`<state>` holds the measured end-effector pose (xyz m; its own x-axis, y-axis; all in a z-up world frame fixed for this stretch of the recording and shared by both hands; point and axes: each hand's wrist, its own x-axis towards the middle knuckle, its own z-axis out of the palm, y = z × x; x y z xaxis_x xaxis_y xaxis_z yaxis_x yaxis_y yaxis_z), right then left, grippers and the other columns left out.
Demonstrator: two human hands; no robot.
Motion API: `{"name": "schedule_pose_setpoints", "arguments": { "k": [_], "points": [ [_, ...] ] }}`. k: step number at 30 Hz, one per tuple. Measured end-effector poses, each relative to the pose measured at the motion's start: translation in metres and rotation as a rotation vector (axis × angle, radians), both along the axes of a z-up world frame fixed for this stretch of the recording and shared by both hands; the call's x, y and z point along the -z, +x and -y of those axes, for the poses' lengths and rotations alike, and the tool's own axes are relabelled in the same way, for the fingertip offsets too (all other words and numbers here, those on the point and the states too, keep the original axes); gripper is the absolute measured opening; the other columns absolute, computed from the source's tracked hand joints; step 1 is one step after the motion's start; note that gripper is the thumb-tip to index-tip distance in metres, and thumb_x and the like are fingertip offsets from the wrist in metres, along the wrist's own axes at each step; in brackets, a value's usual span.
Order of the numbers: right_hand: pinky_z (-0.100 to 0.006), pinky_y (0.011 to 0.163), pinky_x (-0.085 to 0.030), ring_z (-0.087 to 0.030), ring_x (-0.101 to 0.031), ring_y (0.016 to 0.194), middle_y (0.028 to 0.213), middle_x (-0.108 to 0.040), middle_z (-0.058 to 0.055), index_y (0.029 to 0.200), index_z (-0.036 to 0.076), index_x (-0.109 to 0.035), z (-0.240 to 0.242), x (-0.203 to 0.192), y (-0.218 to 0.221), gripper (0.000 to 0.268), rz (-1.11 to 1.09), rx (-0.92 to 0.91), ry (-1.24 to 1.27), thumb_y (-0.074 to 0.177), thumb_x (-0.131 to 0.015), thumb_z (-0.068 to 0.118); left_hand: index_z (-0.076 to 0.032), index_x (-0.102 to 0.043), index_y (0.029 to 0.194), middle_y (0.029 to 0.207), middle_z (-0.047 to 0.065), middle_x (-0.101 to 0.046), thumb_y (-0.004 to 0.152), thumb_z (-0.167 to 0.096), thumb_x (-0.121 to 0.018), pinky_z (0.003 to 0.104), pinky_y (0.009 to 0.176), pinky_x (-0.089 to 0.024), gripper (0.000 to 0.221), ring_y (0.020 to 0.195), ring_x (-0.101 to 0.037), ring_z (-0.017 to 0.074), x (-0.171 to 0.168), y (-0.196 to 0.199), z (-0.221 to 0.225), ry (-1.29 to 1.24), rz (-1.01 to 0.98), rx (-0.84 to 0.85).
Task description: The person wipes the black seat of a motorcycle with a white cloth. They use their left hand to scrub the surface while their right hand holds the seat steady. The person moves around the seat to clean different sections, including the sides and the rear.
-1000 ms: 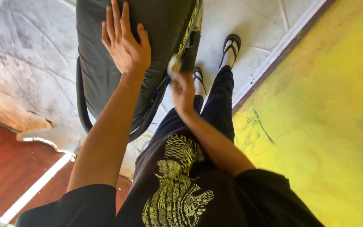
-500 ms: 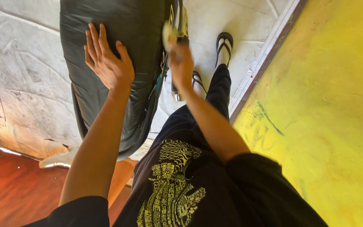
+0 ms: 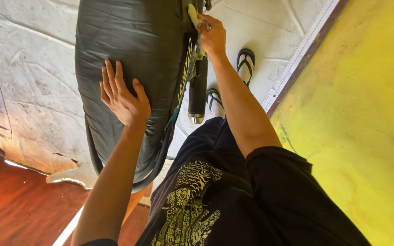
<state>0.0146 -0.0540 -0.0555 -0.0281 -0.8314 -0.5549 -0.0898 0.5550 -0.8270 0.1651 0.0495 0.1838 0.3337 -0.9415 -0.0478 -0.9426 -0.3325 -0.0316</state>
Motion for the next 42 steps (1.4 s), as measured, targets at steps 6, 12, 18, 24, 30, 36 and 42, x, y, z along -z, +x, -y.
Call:
{"name": "schedule_pose_setpoints", "arguments": {
  "k": [6, 12, 18, 24, 30, 36, 42],
  "points": [
    [-0.033, 0.089, -0.053, -0.024, -0.068, 0.101, 0.118, -0.070, -0.009, 0.116, 0.009, -0.071, -0.036, -0.044, -0.009, 0.024, 0.046, -0.003, -0.181, 0.093, -0.069, 0.016, -0.003, -0.049, 0.152, 0.162, 0.016, -0.039, 0.103, -0.023, -0.053, 0.054, 0.123, -0.025, 0.053, 0.151, -0.037, 0.0356, 0.001, 0.000, 0.002, -0.007, -0.007, 0.011],
    [-0.044, 0.084, -0.059, -0.031, -0.076, 0.086, 0.100, -0.074, -0.011, 0.114, 0.023, -0.078, 0.031, 0.075, 0.013, 0.024, -0.006, 0.013, 0.076, 0.093, -0.066, 0.025, -0.005, -0.052, 0.148, 0.160, 0.019, -0.042, 0.096, -0.025, -0.055, 0.052, 0.118, -0.024, 0.056, 0.149, -0.039, 0.0380, 0.005, 0.008, 0.001, -0.043, 0.002, 0.062],
    [-0.040, 0.073, -0.063, -0.027, -0.081, 0.079, 0.083, -0.082, -0.004, 0.103, 0.027, -0.083, 0.117, 0.162, 0.030, 0.023, -0.103, -0.158, 0.047, 0.087, -0.068, 0.034, -0.008, -0.056, 0.148, 0.160, 0.016, -0.045, 0.097, -0.031, -0.053, 0.049, 0.118, -0.023, 0.056, 0.149, -0.040, 0.0368, 0.009, 0.006, -0.001, -0.078, 0.014, 0.033],
    [-0.032, 0.055, -0.049, -0.015, -0.062, 0.058, 0.067, -0.066, -0.006, 0.085, 0.008, -0.077, 0.078, 0.050, 0.012, 0.024, 0.302, 0.130, 0.156, 0.089, -0.063, 0.026, -0.007, -0.058, 0.147, 0.160, 0.017, -0.045, 0.095, -0.029, -0.056, 0.049, 0.118, -0.024, 0.056, 0.149, -0.040, 0.0371, 0.005, 0.007, 0.002, -0.100, -0.009, 0.049],
    [-0.053, 0.097, -0.042, -0.044, -0.068, 0.100, 0.099, -0.070, -0.025, 0.113, 0.005, -0.067, -0.092, -0.080, 0.013, 0.025, -0.133, 0.121, -0.010, 0.098, -0.053, 0.020, -0.007, -0.056, 0.147, 0.160, 0.017, -0.045, 0.092, -0.026, -0.058, 0.050, 0.118, -0.025, 0.059, 0.148, -0.040, 0.0357, 0.007, 0.008, -0.001, -0.065, 0.000, 0.060],
    [-0.044, 0.091, -0.053, -0.028, -0.071, 0.097, 0.110, -0.069, -0.016, 0.131, 0.003, -0.063, -0.206, -0.088, 0.031, 0.042, 0.179, 0.133, 0.053, 0.099, -0.069, 0.031, -0.010, -0.054, 0.149, 0.160, 0.015, -0.043, 0.090, -0.026, -0.060, 0.049, 0.119, -0.024, 0.062, 0.149, -0.040, 0.0330, 0.011, 0.010, -0.007, -0.085, 0.004, 0.047],
    [-0.034, 0.097, -0.056, -0.023, -0.070, 0.113, 0.125, -0.071, -0.011, 0.131, 0.009, -0.063, -0.058, -0.012, 0.015, 0.048, 0.004, 0.100, 0.057, 0.099, -0.055, 0.044, -0.002, -0.052, 0.149, 0.161, 0.016, -0.039, 0.098, -0.020, -0.059, 0.053, 0.123, -0.024, 0.054, 0.151, -0.035, 0.0337, -0.005, 0.000, -0.005, -0.024, 0.007, 0.023]
  ]
}}
